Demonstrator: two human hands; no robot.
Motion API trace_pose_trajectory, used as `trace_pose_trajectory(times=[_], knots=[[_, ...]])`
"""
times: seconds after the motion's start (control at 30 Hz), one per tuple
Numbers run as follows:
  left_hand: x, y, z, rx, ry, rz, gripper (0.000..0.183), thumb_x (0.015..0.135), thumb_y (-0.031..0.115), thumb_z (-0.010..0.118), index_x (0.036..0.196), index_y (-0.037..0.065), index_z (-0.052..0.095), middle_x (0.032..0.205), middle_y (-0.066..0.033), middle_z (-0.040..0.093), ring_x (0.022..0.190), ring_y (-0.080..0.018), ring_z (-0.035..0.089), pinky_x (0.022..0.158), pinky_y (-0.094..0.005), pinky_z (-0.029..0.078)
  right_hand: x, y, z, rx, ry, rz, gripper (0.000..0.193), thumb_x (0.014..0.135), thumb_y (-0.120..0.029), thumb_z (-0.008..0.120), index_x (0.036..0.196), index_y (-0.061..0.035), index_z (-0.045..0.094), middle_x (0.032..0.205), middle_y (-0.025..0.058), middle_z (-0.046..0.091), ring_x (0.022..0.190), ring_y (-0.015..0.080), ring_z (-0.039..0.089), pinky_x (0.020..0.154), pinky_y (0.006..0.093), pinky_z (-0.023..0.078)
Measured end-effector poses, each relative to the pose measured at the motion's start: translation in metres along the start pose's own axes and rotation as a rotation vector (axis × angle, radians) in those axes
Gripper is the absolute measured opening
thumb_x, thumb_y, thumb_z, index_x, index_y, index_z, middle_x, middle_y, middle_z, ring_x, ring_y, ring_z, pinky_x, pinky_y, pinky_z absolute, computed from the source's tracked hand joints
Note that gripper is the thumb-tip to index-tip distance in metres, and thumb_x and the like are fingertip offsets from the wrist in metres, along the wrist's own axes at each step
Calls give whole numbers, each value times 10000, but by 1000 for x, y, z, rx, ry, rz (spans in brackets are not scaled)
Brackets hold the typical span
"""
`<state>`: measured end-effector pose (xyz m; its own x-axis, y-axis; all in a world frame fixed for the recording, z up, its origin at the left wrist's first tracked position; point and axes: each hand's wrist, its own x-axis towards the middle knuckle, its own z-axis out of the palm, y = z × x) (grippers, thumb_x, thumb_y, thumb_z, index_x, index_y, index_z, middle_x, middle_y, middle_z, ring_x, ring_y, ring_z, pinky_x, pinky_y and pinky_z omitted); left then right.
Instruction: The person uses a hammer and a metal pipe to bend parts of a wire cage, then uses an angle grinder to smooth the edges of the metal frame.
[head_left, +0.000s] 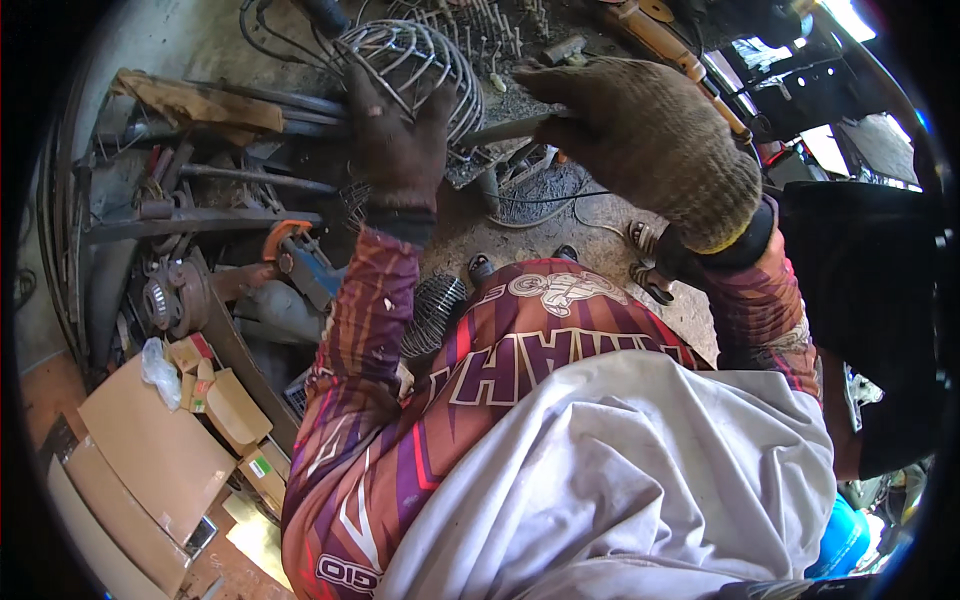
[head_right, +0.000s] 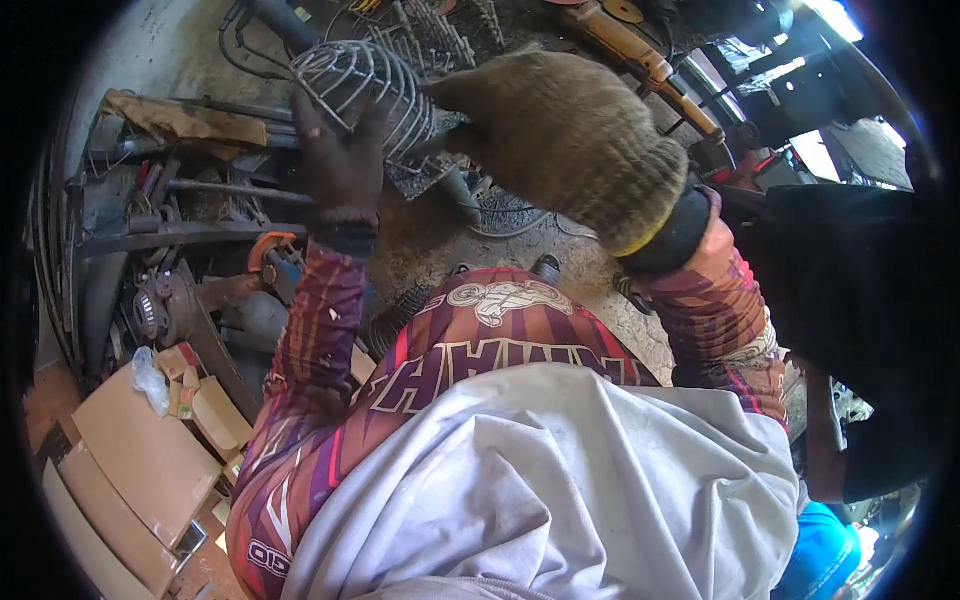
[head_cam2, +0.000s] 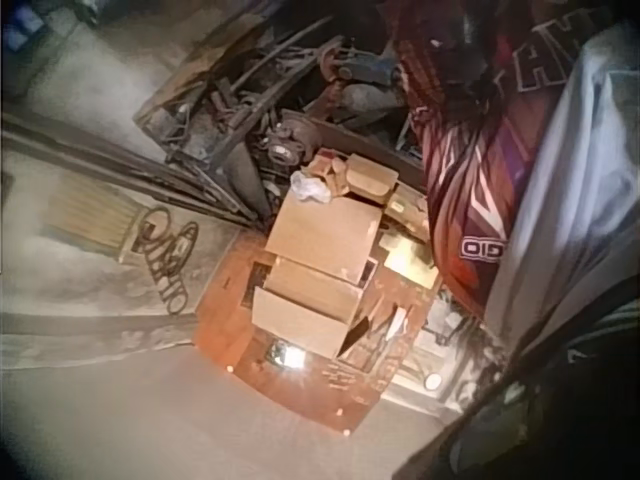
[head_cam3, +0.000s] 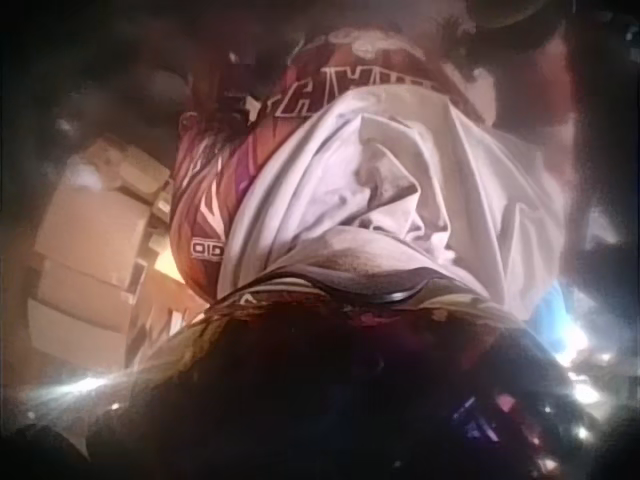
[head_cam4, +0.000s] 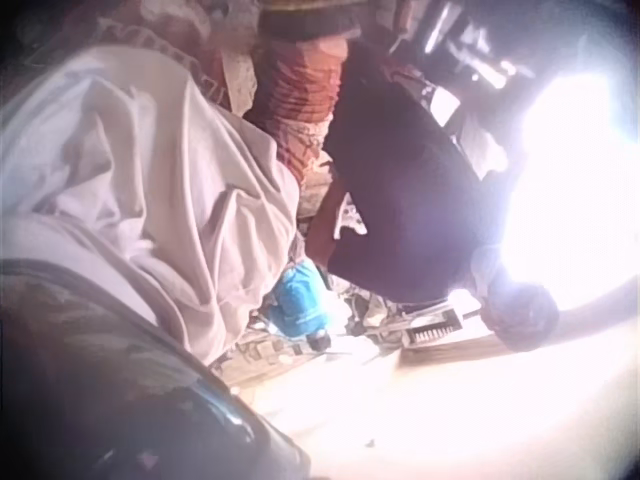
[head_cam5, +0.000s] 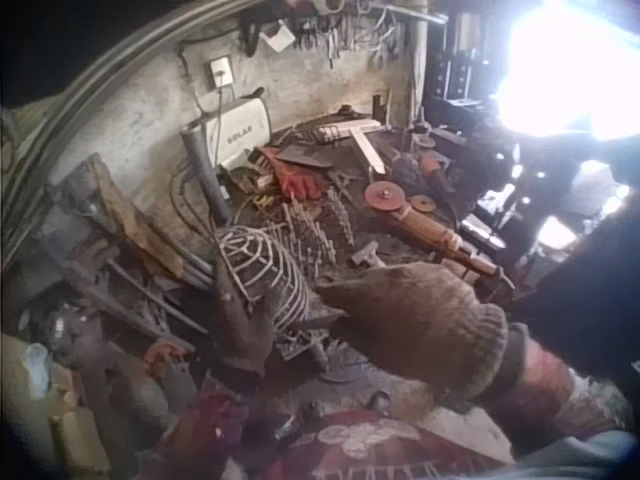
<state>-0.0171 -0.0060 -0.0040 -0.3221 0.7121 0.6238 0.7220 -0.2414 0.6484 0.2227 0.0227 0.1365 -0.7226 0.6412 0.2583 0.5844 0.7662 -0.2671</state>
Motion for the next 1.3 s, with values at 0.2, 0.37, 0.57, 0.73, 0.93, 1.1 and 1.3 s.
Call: trace_pose_trajectory(times=[0.2,0.37,0.57,0.73,0.93,1.1,1.3], knots=[[-10,30,-15,431,-265,679,793,819,453,749,1414,17,459,1398,-234,476,1276,-481,482,1102,-533,383,16,-20,-4,-31,-54,83,444,894,-350,688,1322,-246,632,998,137,702,941,331,702,797,460,560],[-20,-14,9,291,-187,559,579,820,485,718,1276,150,596,1236,-123,598,1194,-337,549,1041,-517,396,33,-37,-7,243,-45,14,543,875,-378,684,1379,-204,576,999,158,704,929,356,705,787,478,560],[0,5,-2,139,-414,469,269,848,247,755,1073,124,674,945,-97,676,902,-300,662,810,-443,515,18,2,-15,970,92,225,671,927,-394,690,1433,-14,469,1109,228,682,1034,300,706,884,386,555],[13,27,5,90,-313,592,303,781,199,820,1040,130,679,800,-89,612,716,-318,613,647,-433,485,-13,127,92,-18,254,533,656,895,-496,646,1399,-94,524,1140,222,684,1041,390,678,895,481,537],[14,26,3,173,-356,610,172,889,215,722,996,105,645,868,-81,666,788,-314,664,676,-443,528,-21,146,140,42,-45,640,467,903,-394,647,1227,-62,594,1015,237,691,958,418,677,803,490,535],[14,16,2,176,-274,642,212,882,249,743,1025,118,657,816,-85,659,719,-307,656,611,-431,522,-25,143,132,263,-6,628,459,964,-375,581,1300,-64,546,910,220,685,740,349,698,655,457,541],[19,26,0,99,-490,490,307,852,310,763,1079,117,689,799,-98,665,709,-303,663,630,-420,531,-66,53,47,1036,227,438,500,993,-287,581,1336,64,487,831,96,631,652,134,623,600,309,516]])
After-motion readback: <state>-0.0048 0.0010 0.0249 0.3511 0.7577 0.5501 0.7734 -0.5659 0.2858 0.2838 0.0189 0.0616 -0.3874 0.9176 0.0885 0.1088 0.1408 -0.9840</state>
